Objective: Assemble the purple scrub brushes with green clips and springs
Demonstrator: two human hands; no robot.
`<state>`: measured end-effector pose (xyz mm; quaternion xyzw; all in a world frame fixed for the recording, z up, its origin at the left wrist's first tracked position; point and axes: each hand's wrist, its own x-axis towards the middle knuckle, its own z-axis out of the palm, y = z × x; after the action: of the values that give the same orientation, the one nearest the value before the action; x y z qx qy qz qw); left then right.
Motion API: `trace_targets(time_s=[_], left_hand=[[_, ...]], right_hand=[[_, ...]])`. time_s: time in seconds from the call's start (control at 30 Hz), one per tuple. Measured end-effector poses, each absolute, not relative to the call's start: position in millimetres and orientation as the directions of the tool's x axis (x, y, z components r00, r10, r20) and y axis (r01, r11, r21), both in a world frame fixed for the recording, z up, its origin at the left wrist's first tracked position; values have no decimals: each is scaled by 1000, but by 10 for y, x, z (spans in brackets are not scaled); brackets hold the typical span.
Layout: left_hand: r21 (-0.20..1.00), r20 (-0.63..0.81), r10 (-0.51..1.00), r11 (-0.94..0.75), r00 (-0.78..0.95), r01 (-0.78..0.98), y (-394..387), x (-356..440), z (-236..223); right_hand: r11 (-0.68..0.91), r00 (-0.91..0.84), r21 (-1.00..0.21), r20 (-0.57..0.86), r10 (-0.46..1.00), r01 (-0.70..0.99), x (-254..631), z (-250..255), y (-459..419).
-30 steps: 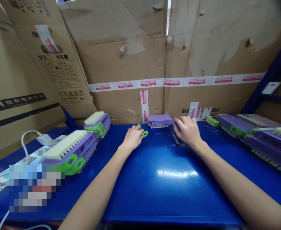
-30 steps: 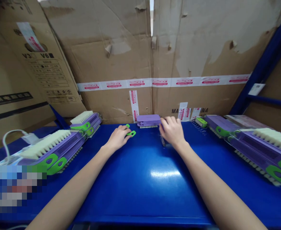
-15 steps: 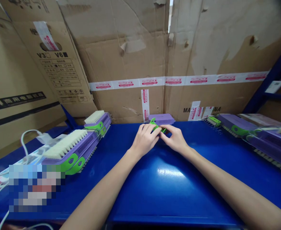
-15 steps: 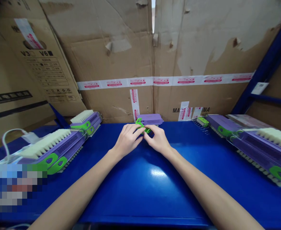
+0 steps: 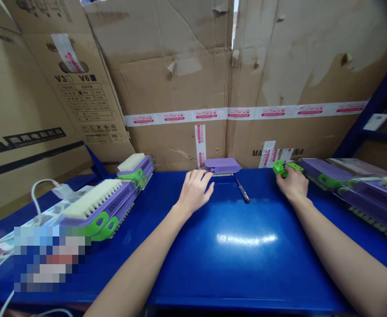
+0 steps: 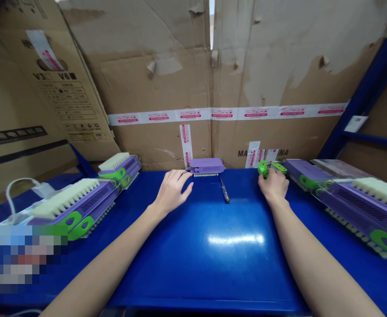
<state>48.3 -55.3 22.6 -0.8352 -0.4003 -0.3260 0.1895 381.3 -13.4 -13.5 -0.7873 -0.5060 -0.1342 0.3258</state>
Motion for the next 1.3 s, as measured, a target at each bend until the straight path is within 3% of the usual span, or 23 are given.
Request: trace_targets(time_s=[0.07, 0.23, 0.53, 0.9, 1.3], left_hand=[[-60, 692, 551, -601, 467, 797, -546, 479, 217], [-91, 679, 551, -593, 485, 800, -539, 489, 194], [-100, 651, 571, -588, 500, 803, -546, 495, 189], [-95, 618, 594, -594, 515, 799, -541, 502, 172], [-106, 612, 594, -593, 522, 798, -534, 508, 181]], right_hand=[[-355, 492, -354, 469, 733, 865, 3857, -169, -130], [-385, 457, -246, 491, 742, 889, 3858, -154, -106], [-390, 471, -265, 452, 758, 882, 3903, -170, -49], [-515, 526, -153, 430, 734, 844, 3892, -141, 5], [-464, 482, -189, 568, 667, 865, 3834, -157, -59]])
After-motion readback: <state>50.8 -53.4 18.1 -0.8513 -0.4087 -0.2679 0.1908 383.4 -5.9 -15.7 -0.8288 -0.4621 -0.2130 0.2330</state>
